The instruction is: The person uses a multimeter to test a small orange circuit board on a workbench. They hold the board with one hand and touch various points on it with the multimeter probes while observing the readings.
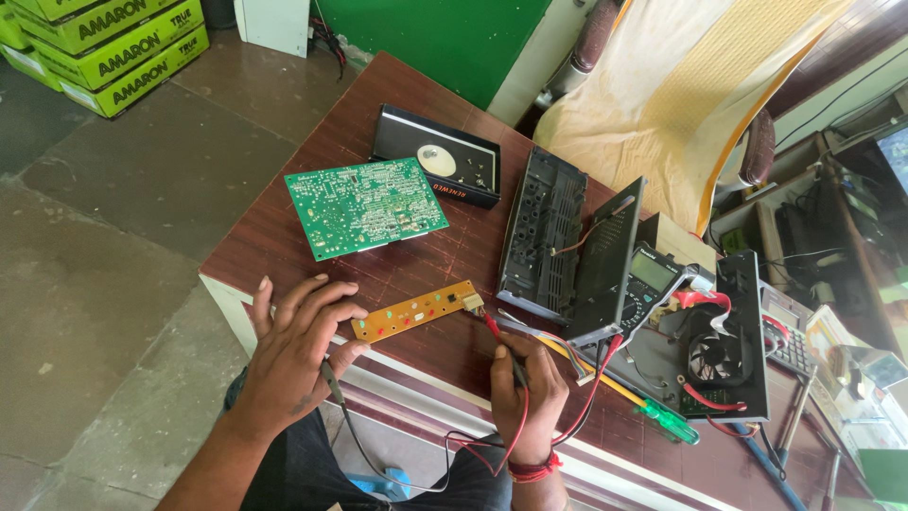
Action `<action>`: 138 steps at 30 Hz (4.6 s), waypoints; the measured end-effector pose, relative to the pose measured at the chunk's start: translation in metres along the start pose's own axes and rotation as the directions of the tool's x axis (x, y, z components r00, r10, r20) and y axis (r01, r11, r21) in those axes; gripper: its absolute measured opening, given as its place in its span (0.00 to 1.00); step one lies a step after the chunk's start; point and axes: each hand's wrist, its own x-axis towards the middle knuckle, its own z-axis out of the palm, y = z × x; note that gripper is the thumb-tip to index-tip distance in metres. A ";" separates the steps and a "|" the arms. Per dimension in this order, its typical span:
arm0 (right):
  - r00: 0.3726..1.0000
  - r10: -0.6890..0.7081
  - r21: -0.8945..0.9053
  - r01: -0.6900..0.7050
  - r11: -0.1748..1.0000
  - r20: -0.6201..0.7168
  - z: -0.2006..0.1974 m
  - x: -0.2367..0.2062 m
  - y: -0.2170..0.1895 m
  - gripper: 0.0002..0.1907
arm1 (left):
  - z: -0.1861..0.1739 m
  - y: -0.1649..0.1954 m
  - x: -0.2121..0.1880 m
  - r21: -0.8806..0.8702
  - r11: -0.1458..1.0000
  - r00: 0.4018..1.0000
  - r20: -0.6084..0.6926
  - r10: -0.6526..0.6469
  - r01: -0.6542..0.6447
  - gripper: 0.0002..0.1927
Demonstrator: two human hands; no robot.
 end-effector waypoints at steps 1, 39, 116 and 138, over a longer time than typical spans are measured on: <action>1.000 0.000 -0.003 0.000 1.000 0.001 0.000 0.000 0.000 0.06 | 0.000 0.000 0.000 0.002 1.000 1.000 -0.002 0.004 -0.004 0.21; 0.978 -0.206 0.111 0.202 0.973 0.027 -0.010 -0.011 0.001 0.05 | -0.009 0.013 -0.003 0.008 0.999 0.999 0.002 0.040 -0.040 0.18; 0.933 -0.359 0.159 0.351 0.923 0.026 -0.014 -0.023 -0.013 0.13 | -0.001 0.010 -0.027 0.064 0.990 0.972 -0.194 0.132 -0.122 0.13; 0.959 -0.274 0.168 0.259 0.951 0.076 -0.013 -0.005 -0.022 0.17 | 0.029 -0.010 -0.016 0.075 0.990 0.941 -0.309 0.137 -0.119 0.12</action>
